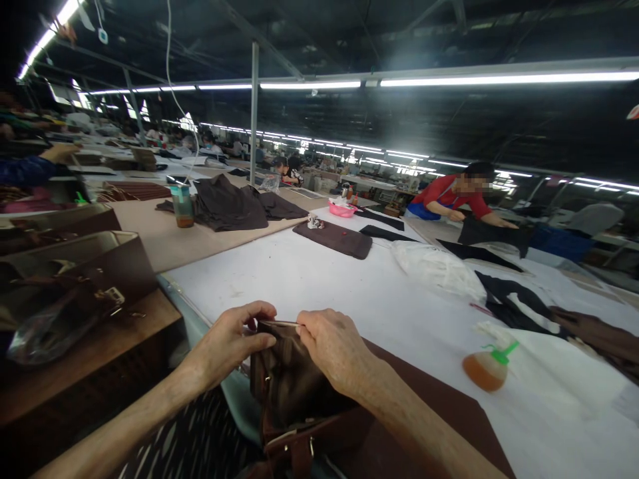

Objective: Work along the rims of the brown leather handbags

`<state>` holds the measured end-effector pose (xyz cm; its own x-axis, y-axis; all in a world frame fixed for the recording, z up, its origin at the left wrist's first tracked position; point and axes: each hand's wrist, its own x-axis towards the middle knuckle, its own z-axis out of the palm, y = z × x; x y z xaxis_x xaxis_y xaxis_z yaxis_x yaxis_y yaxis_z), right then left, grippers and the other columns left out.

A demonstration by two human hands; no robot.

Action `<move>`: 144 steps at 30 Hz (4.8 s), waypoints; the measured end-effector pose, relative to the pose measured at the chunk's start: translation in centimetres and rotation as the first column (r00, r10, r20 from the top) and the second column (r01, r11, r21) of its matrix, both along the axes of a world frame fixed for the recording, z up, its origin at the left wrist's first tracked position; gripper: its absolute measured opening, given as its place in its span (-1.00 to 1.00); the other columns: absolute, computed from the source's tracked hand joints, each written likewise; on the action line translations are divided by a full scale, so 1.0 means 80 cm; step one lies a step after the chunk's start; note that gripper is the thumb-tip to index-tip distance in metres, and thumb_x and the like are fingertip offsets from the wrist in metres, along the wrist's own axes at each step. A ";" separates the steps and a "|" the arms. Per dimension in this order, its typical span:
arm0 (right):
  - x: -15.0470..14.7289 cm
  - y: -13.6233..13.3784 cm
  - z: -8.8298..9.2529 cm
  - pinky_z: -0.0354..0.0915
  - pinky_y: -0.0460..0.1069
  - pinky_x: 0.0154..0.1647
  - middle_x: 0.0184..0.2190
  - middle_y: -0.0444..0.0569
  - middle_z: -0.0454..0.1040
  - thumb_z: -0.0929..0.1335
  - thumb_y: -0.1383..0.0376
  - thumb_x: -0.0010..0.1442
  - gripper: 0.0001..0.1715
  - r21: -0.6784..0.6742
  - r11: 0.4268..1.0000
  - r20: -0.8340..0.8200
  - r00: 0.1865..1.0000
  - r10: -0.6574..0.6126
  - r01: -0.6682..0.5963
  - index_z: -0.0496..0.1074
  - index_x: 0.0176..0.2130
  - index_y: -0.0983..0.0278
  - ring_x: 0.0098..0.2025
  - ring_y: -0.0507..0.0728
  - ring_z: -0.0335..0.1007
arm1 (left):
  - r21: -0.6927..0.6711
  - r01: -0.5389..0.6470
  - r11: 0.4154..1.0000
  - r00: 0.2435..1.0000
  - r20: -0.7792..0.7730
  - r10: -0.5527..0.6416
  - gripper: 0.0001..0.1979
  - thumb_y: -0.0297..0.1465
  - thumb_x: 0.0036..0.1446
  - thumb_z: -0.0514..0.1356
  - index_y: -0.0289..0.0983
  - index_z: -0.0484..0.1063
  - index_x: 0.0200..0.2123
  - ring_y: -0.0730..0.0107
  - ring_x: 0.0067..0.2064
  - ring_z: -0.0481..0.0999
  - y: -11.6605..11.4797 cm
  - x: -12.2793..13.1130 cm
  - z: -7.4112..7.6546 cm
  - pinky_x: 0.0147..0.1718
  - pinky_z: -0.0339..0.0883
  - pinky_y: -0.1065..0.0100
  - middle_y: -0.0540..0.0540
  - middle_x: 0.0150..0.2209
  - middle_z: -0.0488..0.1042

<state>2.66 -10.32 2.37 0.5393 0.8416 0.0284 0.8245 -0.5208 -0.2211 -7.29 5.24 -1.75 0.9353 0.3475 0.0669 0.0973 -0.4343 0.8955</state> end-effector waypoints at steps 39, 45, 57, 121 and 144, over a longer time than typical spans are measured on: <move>-0.042 0.012 0.011 0.10 -0.03 -0.44 -0.47 0.01 0.46 0.36 0.22 0.01 -0.79 -0.305 0.900 -0.082 0.933 -0.350 0.310 0.43 -0.52 0.32 -0.36 0.16 0.39 | -0.147 0.188 0.971 0.982 0.035 -0.185 -0.76 -0.32 0.02 0.03 -0.33 0.33 -0.57 0.57 -0.61 0.14 -0.015 0.011 -0.007 -0.64 -0.06 0.50 0.07 -0.66 0.20; -0.049 0.014 0.002 0.09 -0.04 -0.47 -0.53 -0.04 0.44 0.34 0.27 0.01 -0.84 -0.263 0.898 -0.073 0.921 -0.382 0.352 0.45 -0.52 0.30 -0.42 0.12 0.38 | -0.211 0.175 0.962 0.985 0.038 -0.171 -0.76 -0.31 0.04 0.04 -0.33 0.32 -0.56 0.58 -0.61 0.12 -0.024 0.007 -0.014 -0.64 -0.06 0.51 0.07 -0.66 0.19; -0.017 -0.034 0.003 0.15 -0.12 -0.67 -0.53 -0.05 0.45 0.28 0.24 0.01 -0.63 -0.495 0.868 -0.535 0.775 -0.337 0.036 0.39 -0.15 0.31 -0.61 0.08 0.36 | -0.161 0.133 0.978 0.991 0.028 -0.130 -0.72 -0.27 0.05 0.04 -0.33 0.35 -0.54 0.51 -0.54 0.23 -0.010 0.001 -0.012 -0.58 0.05 0.50 0.03 -0.61 0.28; -0.065 -0.041 0.007 0.15 0.02 -0.11 -0.17 -0.06 0.40 0.36 0.32 0.10 -0.83 0.088 0.996 0.307 0.951 -0.046 0.020 0.39 -0.22 0.25 -0.14 0.14 0.26 | 0.123 0.138 0.983 0.976 0.151 -0.156 -0.69 -0.27 0.23 -0.08 -0.28 0.23 -0.50 0.51 -0.50 0.20 -0.028 -0.031 -0.008 -0.45 0.06 0.45 0.07 -0.59 0.21; -0.044 -0.010 0.001 0.08 -0.07 -0.25 -0.37 -0.15 0.44 0.26 0.20 0.22 -0.84 -0.076 0.982 0.101 0.979 0.180 -0.172 0.35 -0.33 0.23 -0.30 0.05 0.30 | 0.155 0.196 0.968 0.956 0.190 -0.224 -0.72 -0.31 0.26 -0.10 -0.27 0.29 -0.40 0.51 -0.43 0.27 -0.023 -0.040 -0.031 -0.40 0.12 0.45 0.04 -0.47 0.31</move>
<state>-0.84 -11.10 2.48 0.3794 0.9251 0.0187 0.9215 -0.3760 -0.0970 -10.49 3.44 -4.20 0.9476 0.1198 0.2960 -0.1875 -0.5416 0.8195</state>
